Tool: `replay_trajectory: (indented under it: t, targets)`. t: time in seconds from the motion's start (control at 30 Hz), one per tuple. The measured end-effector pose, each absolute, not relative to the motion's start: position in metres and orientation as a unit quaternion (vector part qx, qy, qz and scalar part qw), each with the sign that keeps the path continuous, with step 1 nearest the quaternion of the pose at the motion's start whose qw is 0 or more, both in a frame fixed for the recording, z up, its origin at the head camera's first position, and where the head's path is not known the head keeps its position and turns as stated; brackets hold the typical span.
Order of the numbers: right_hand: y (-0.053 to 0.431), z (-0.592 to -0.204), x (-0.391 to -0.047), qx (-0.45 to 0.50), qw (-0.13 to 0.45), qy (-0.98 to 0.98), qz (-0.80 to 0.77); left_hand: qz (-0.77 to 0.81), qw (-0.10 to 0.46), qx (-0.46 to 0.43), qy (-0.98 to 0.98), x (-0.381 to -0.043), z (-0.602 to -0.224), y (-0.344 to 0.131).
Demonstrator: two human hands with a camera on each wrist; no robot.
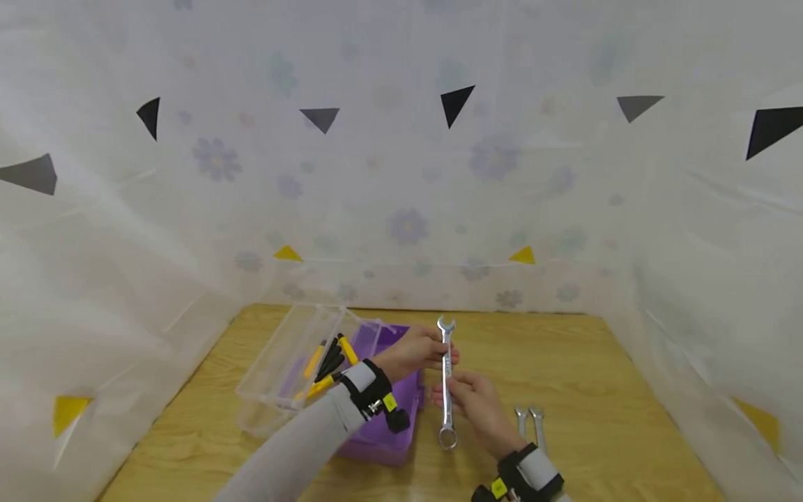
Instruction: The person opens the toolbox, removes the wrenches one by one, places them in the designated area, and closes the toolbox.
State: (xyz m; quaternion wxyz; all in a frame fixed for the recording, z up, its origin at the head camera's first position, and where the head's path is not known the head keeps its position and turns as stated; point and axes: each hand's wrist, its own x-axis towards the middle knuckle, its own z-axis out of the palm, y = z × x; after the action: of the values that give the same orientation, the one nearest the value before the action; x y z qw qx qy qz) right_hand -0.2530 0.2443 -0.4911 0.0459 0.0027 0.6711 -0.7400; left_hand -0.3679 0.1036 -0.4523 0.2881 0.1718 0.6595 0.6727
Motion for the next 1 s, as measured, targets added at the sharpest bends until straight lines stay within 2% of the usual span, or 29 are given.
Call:
replay_trajectory:
  t: [1.0]
  targets:
    - [0.281,-0.504,-0.221,0.030,0.036,0.690,-0.723,0.670,0.321,0.171,0.647,-0.343,-0.471,0.149]
